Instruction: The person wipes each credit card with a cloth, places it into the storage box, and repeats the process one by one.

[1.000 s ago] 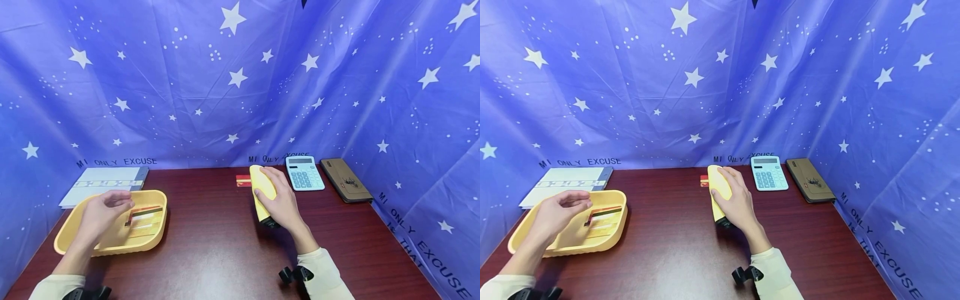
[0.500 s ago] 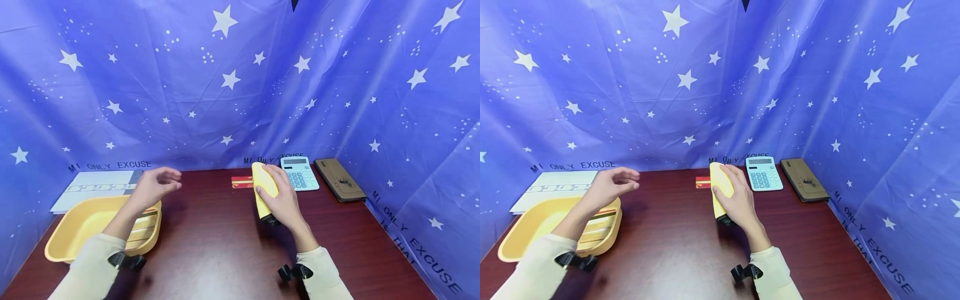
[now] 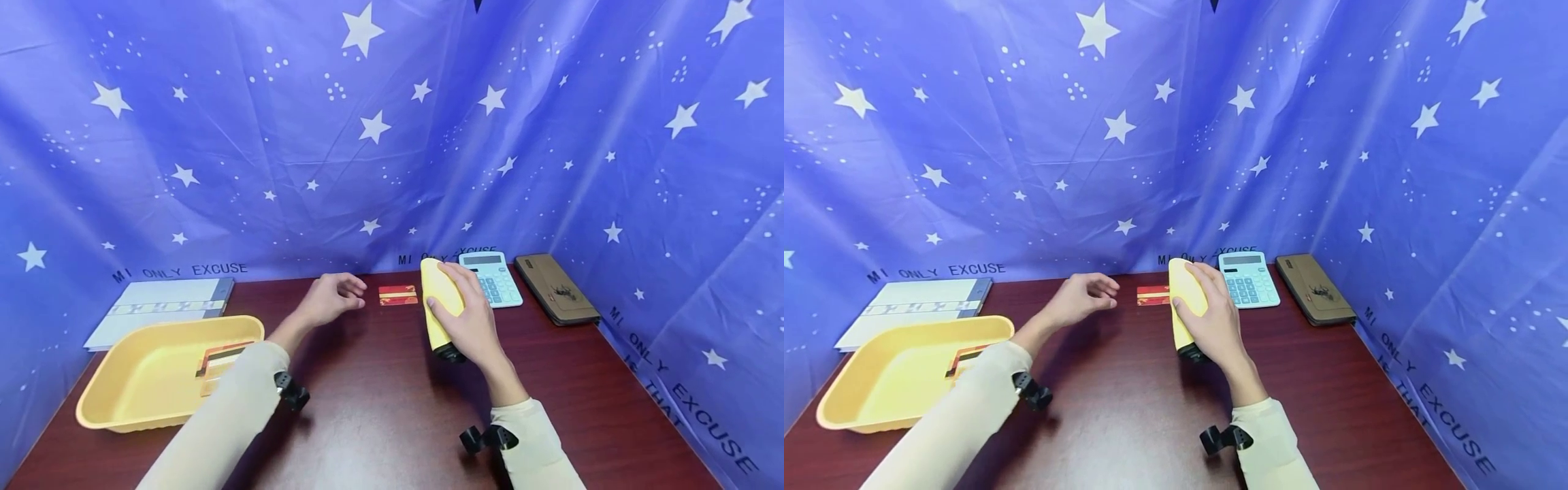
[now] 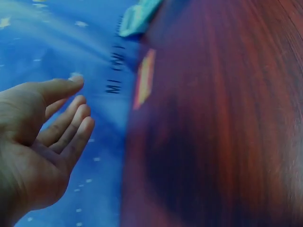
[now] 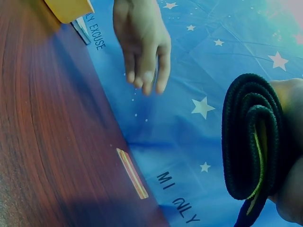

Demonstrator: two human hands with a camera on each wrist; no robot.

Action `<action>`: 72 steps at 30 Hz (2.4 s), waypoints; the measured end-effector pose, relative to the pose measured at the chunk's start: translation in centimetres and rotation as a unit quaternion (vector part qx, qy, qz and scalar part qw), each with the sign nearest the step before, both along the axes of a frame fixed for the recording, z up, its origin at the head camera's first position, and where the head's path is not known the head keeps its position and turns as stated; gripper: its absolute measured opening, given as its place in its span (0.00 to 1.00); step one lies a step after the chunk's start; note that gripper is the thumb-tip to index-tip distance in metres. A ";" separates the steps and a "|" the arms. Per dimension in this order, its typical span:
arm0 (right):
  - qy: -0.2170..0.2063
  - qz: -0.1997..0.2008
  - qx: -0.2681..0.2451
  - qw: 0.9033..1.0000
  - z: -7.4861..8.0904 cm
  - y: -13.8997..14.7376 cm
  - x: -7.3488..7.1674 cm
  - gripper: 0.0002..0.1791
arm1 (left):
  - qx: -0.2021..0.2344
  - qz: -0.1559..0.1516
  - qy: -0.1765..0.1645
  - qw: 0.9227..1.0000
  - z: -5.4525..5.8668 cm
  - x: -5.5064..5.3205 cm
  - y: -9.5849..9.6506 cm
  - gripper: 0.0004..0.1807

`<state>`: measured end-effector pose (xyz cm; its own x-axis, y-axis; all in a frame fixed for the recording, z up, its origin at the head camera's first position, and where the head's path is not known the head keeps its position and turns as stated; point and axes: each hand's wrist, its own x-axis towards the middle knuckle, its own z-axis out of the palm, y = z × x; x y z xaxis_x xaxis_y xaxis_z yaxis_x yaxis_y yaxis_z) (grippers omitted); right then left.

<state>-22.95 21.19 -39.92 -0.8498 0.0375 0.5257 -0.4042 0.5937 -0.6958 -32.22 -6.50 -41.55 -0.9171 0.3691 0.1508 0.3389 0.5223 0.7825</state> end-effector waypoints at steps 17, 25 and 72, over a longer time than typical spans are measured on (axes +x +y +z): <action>-0.013 0.003 -0.007 1.000 0.0 0.1 -0.4 0.34 | -0.003 0.050 -0.062 0.997 -5.7 -2.8 4.3 0.30; -0.021 0.005 -0.004 1.000 -0.2 -0.1 -0.6 0.35 | -0.097 0.081 -0.018 0.992 -6.6 -3.5 5.6 0.36; -0.021 0.001 0.004 1.000 -0.8 0.0 -0.5 0.34 | 0.155 0.110 -0.006 0.982 -5.6 0.2 6.3 0.26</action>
